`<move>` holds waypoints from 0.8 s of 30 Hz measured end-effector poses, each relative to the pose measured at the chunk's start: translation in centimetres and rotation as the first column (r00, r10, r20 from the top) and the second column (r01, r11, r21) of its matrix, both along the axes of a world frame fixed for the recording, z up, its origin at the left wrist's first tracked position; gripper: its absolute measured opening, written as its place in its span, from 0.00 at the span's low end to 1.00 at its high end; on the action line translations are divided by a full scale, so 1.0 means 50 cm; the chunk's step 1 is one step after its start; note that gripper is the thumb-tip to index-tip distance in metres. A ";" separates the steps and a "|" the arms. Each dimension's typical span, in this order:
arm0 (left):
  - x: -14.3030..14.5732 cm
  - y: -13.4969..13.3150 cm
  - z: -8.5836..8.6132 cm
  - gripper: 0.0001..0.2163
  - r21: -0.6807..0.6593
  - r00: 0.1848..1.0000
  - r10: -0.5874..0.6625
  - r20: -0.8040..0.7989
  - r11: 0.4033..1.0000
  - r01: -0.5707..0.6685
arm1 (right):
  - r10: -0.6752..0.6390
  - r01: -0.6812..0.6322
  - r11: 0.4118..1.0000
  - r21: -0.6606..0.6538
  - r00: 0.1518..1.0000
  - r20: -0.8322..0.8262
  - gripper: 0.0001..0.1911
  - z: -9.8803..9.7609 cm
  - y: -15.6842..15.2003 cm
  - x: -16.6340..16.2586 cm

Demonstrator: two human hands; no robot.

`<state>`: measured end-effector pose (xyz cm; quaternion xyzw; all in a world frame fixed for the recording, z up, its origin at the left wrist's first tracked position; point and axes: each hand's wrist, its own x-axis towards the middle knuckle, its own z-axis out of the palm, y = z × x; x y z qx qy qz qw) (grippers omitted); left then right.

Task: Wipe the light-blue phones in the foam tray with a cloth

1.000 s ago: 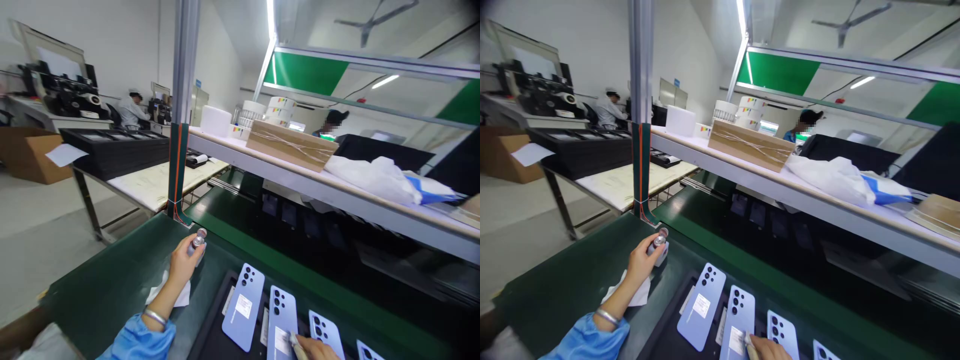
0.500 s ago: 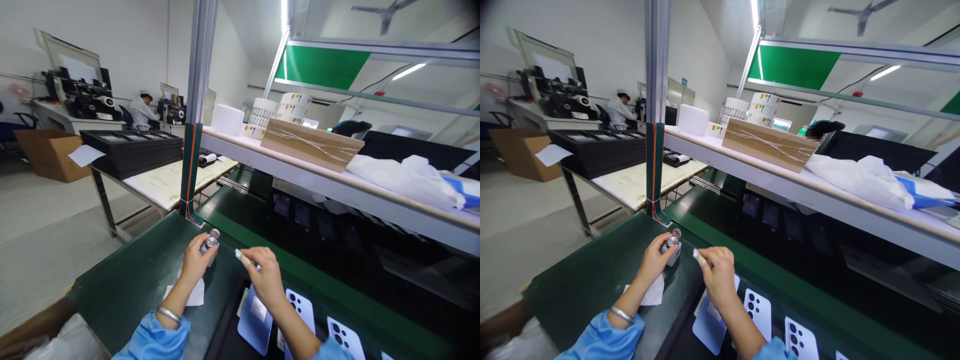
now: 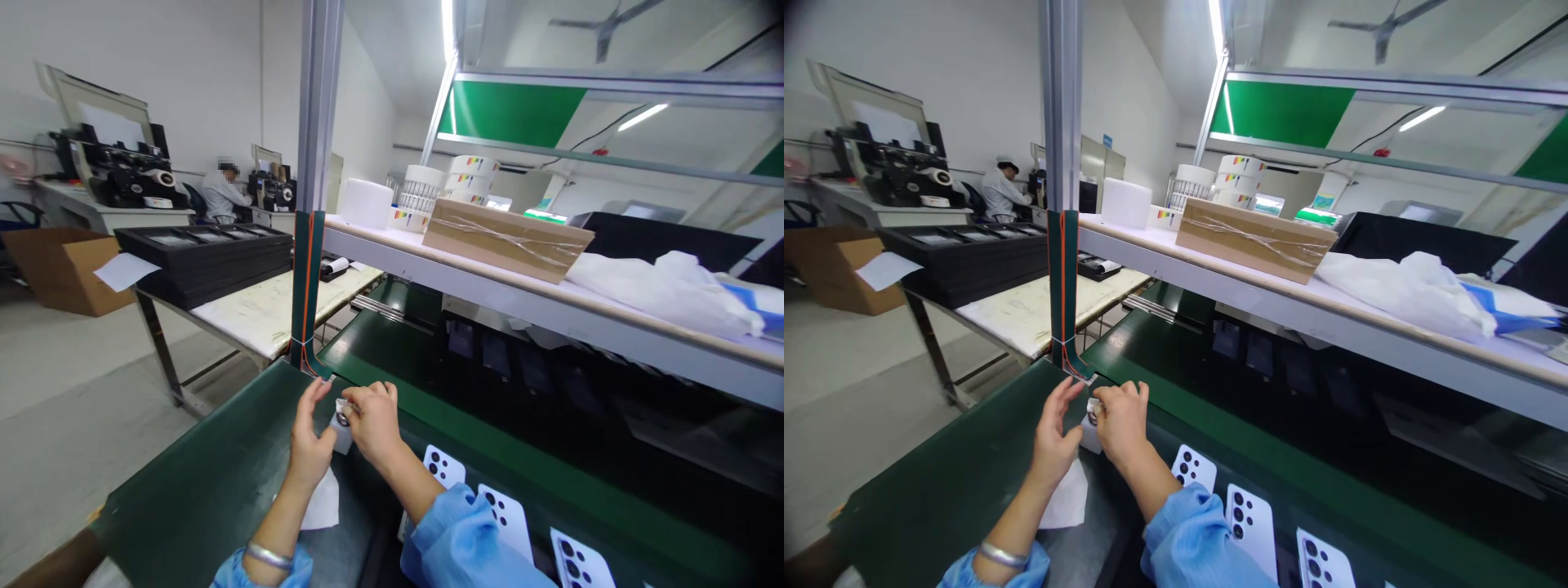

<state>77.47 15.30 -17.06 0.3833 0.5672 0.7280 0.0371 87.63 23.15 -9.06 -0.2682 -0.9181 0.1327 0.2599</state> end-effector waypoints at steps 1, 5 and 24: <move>-0.001 -0.004 0.004 0.34 0.036 0.999 0.032 0.020 0.999 -0.033 | 0.003 -0.003 1.000 0.010 1.000 0.012 0.13 0.000 0.000 0.000; -0.008 -0.013 0.013 0.30 0.115 0.981 0.160 0.113 0.978 -0.172 | -0.002 0.002 1.000 0.007 1.000 0.008 0.12 0.007 0.000 0.002; 0.052 -0.043 0.032 0.21 0.126 0.998 -0.025 0.055 0.992 0.018 | -0.104 0.091 0.992 -0.083 0.981 -0.166 0.09 0.060 0.044 0.133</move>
